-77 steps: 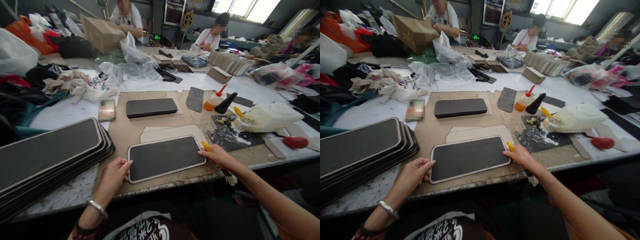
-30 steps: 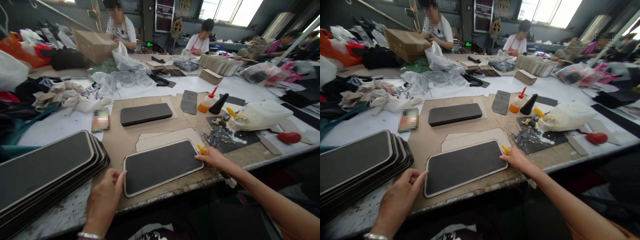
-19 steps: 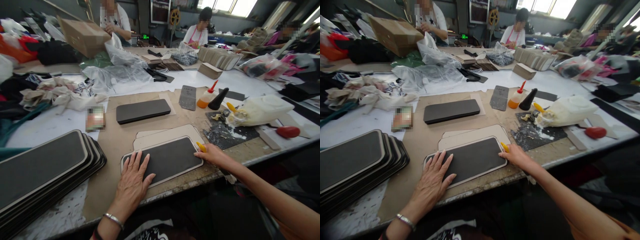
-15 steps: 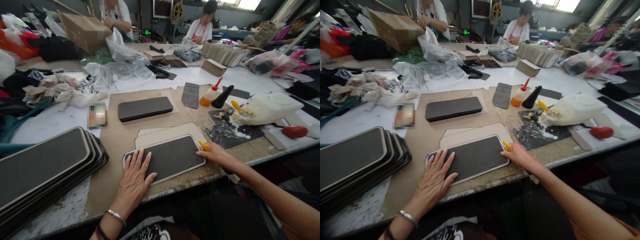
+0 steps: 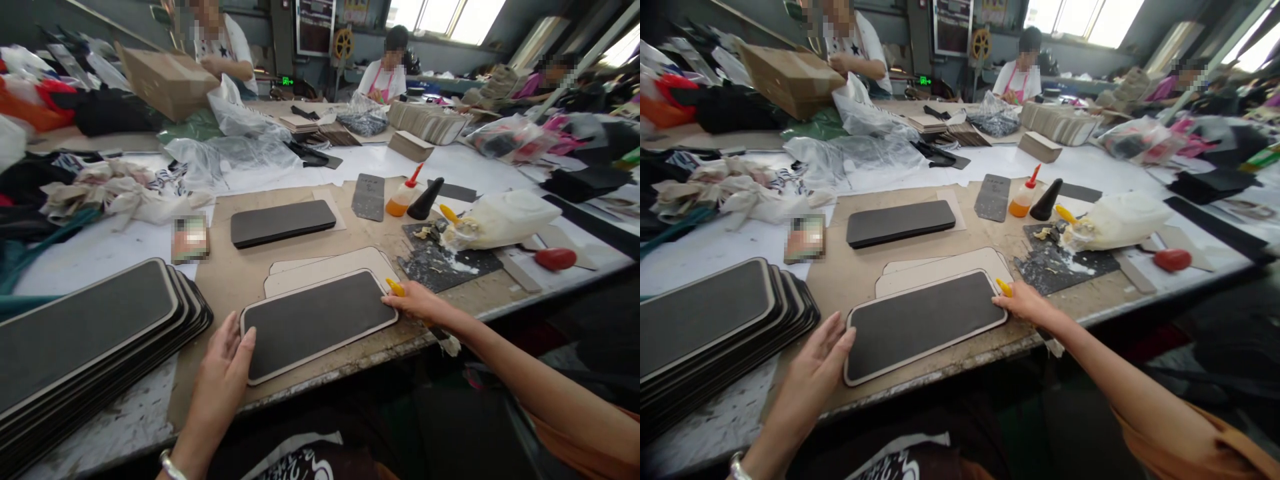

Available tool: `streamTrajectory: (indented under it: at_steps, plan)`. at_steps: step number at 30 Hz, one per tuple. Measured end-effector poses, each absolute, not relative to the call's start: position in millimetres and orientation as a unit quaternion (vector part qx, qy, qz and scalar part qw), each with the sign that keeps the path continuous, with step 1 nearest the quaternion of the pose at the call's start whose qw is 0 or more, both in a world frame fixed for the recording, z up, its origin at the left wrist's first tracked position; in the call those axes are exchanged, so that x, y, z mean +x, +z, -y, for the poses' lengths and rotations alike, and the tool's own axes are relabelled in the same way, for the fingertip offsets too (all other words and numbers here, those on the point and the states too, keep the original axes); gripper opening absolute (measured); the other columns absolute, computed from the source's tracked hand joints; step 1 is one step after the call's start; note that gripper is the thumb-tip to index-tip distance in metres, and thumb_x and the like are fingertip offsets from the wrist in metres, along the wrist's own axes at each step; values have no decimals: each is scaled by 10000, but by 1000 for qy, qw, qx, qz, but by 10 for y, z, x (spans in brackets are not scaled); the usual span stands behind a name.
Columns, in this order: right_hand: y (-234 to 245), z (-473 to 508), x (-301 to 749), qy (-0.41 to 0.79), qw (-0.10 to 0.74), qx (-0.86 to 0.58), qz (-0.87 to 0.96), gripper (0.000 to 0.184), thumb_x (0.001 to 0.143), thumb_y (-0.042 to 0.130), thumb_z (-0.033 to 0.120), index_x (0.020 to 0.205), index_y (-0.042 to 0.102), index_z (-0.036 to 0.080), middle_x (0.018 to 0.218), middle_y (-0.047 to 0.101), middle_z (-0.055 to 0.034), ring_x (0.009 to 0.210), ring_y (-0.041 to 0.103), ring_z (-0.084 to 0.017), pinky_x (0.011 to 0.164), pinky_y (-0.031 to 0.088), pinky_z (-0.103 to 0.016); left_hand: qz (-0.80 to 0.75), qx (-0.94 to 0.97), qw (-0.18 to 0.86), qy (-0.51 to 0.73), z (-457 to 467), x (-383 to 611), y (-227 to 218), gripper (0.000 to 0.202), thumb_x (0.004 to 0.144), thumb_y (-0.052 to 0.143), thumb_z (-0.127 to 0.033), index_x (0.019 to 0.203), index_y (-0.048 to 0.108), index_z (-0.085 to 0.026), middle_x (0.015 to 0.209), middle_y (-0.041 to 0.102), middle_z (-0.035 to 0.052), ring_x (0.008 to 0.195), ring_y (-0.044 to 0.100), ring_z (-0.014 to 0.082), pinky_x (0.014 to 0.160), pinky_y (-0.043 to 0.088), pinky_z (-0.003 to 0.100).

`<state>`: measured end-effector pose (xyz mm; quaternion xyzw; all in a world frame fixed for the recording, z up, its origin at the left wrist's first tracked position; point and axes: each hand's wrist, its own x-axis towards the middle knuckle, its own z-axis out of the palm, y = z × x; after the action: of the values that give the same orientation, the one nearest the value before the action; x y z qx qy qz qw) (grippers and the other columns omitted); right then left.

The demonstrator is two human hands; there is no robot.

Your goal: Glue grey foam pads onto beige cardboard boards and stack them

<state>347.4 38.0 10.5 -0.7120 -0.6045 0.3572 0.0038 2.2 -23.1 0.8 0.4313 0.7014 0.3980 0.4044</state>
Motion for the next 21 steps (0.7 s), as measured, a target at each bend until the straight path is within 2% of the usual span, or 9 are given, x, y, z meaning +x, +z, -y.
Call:
streamTrajectory:
  at_steps: [2,5,8,11,16,21]
  plan:
    - [104,-377,3479,364,18,-709,603,311,768,534,426,587,436,192,451,413,58,453,418,-96,463,282,-212,-698,327,476,424,211,-19,104,577,799,564,-323,1316,385,-140,1338,480,161,1219,476,229,1040,363,370]
    - [137,-369,3460,377,29,-710,593,317,733,552,434,574,419,194,446,390,64,448,382,-88,458,273,-214,-695,249,510,442,173,-56,188,560,749,628,-249,1258,440,-111,1255,557,158,1125,554,220,974,428,336]
    - [167,-359,3447,392,39,-704,591,306,711,539,449,587,425,194,457,393,63,452,364,-87,456,278,-215,-640,237,600,418,182,-60,203,576,629,740,-323,1125,550,-99,1057,673,136,950,642,244,840,510,344]
    - [153,-359,3472,392,45,-699,597,333,675,529,506,599,437,195,475,396,60,455,354,-89,449,277,-221,-572,240,673,402,232,-27,173,551,535,787,-411,963,628,-103,887,717,111,808,671,256,719,540,355]
    - [146,-376,3535,358,73,-697,617,386,628,517,588,588,444,211,493,388,42,456,362,-110,438,294,-248,-536,235,669,457,299,52,106,421,550,772,-402,833,654,-114,761,718,83,791,666,233,717,527,329]
    - [280,-350,3558,290,99,-682,664,383,678,515,582,540,447,231,482,435,-3,454,423,-157,443,362,-303,-507,232,660,503,377,25,215,378,585,749,-399,824,649,-125,746,712,69,766,662,217,707,526,326]
